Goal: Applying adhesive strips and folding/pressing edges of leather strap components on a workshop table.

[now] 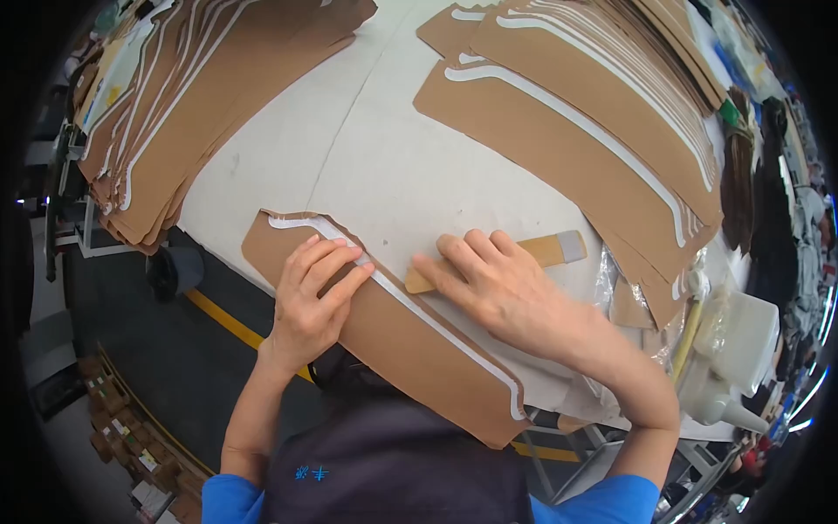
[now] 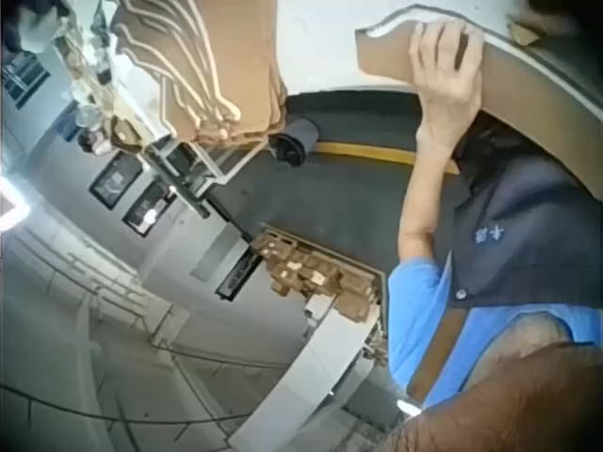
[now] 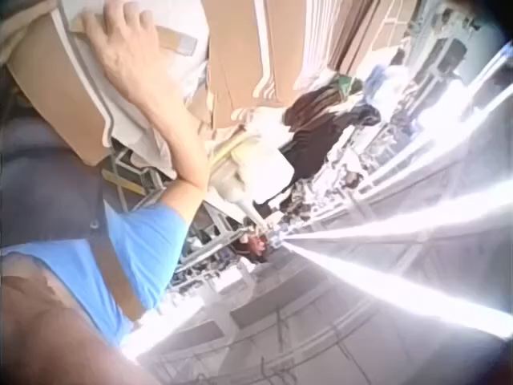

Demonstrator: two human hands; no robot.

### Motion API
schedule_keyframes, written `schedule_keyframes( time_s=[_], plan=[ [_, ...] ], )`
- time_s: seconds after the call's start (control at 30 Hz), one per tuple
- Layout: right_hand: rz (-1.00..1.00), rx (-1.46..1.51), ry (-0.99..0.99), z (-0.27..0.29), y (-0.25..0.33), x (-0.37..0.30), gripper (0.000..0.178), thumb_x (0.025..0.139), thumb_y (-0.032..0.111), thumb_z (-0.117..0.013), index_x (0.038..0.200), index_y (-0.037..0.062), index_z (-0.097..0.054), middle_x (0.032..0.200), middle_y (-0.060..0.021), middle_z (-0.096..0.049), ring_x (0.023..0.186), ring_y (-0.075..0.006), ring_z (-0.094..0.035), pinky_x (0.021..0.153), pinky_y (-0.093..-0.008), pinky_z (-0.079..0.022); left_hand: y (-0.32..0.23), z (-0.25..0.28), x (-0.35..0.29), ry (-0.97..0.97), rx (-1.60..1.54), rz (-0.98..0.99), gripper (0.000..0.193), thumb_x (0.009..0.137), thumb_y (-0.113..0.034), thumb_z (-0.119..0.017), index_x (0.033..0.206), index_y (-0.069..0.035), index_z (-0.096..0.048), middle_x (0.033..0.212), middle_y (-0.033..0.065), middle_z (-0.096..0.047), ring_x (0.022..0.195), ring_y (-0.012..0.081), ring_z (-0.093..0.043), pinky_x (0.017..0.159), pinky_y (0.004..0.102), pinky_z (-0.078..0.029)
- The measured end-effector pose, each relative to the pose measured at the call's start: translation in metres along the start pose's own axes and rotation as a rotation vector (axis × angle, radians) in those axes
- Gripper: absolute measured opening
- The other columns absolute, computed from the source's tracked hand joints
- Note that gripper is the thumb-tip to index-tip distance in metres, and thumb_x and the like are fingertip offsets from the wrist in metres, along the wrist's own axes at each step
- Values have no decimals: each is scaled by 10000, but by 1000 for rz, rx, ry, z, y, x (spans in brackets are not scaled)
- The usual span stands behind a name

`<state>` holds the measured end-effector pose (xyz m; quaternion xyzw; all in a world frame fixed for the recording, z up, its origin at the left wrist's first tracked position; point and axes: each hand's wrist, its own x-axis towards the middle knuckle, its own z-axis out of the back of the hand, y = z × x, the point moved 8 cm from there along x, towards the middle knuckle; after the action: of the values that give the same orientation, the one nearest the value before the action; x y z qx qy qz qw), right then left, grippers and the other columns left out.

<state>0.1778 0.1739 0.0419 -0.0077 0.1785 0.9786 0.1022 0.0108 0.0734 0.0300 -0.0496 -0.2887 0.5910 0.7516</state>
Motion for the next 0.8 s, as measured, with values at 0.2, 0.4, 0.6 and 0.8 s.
schedule_keyframes(
  time_s=[0.2, 0.4, 0.6, 0.8],
  plan=[
    [174, 51, -179, 14, 5, 14, 407, 926, 157, -582, 1301, 28, -673, 1174, -93, -600, 1058, -250, -570, 925, -382, -472, -2, 2, -1, -7, 33, 21, 460, 787, 52, -720, 1220, -98, -760, 1336, 75, -670, 1301, 291, -605, 1141, 536, -472],
    [253, 49, -237, 17, 3, 23, 385, 892, 154, -613, 1246, 23, -695, 1158, -79, -610, 1067, -240, -582, 929, -372, -471, -3, 1, 0, -11, 55, 21, 424, 826, 37, -719, 1227, -97, -750, 1339, 66, -670, 1291, 284, -615, 1141, 526, -473],
    [291, 80, -208, 16, 3, 33, 363, 873, 142, -637, 1203, 16, -718, 1155, -71, -615, 1039, -232, -591, 921, -369, -476, -2, 1, 2, -22, 63, 40, 368, 869, 23, -718, 1227, -61, -729, 1331, 69, -666, 1249, 284, -636, 1119, 518, -486],
    [317, 66, -232, 18, 3, 37, 367, 857, 139, -650, 1194, 15, -724, 1151, -68, -618, 1032, -231, -589, 910, -370, -481, 0, 6, 5, -52, 88, 51, 388, 842, 21, -734, 1225, -44, -724, 1312, 92, -661, 1239, 309, -623, 1108, 523, -490]
  ],
)
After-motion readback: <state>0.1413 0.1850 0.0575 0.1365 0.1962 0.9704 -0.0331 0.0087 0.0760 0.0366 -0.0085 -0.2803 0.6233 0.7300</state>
